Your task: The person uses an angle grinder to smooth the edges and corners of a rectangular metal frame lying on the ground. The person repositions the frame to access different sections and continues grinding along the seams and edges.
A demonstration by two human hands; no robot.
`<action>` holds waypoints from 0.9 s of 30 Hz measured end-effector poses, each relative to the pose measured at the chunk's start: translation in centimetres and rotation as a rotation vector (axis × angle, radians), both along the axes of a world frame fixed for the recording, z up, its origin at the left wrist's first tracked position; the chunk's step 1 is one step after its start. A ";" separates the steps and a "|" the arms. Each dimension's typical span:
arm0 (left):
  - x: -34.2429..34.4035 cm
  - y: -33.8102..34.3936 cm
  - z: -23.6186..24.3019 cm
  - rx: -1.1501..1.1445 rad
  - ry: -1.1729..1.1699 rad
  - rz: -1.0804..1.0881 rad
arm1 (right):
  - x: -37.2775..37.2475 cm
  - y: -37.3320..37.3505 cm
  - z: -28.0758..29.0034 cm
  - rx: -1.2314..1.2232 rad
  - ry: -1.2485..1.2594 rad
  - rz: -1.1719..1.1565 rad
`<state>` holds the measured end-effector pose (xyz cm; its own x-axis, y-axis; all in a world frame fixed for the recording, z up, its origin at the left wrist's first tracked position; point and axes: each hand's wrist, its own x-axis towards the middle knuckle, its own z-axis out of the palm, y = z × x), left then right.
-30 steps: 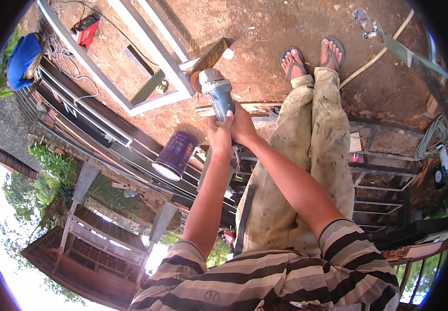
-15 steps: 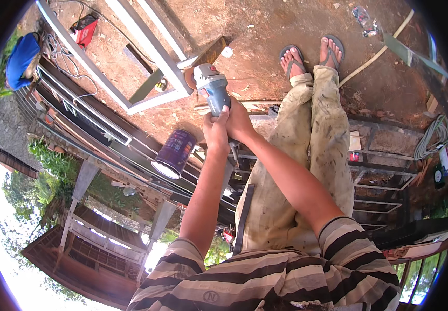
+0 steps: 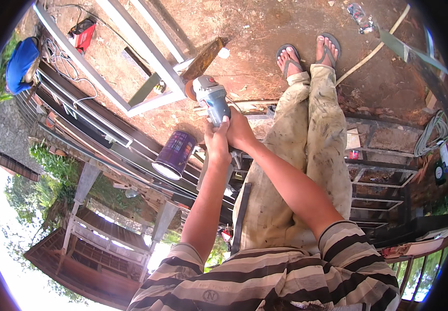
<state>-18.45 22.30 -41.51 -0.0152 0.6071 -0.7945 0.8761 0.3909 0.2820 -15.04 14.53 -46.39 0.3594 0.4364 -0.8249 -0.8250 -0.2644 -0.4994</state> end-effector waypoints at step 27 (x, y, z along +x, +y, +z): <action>-0.1 -1.8 1.2 -0.028 -0.127 0.117 | -0.4 -0.9 0.6 0.000 -0.018 0.084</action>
<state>-18.58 20.47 -40.32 0.0174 0.5844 -0.8113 0.7820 0.4977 0.3753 -15.47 13.65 -45.84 0.3366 0.4655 -0.8185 -0.7907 -0.3323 -0.5141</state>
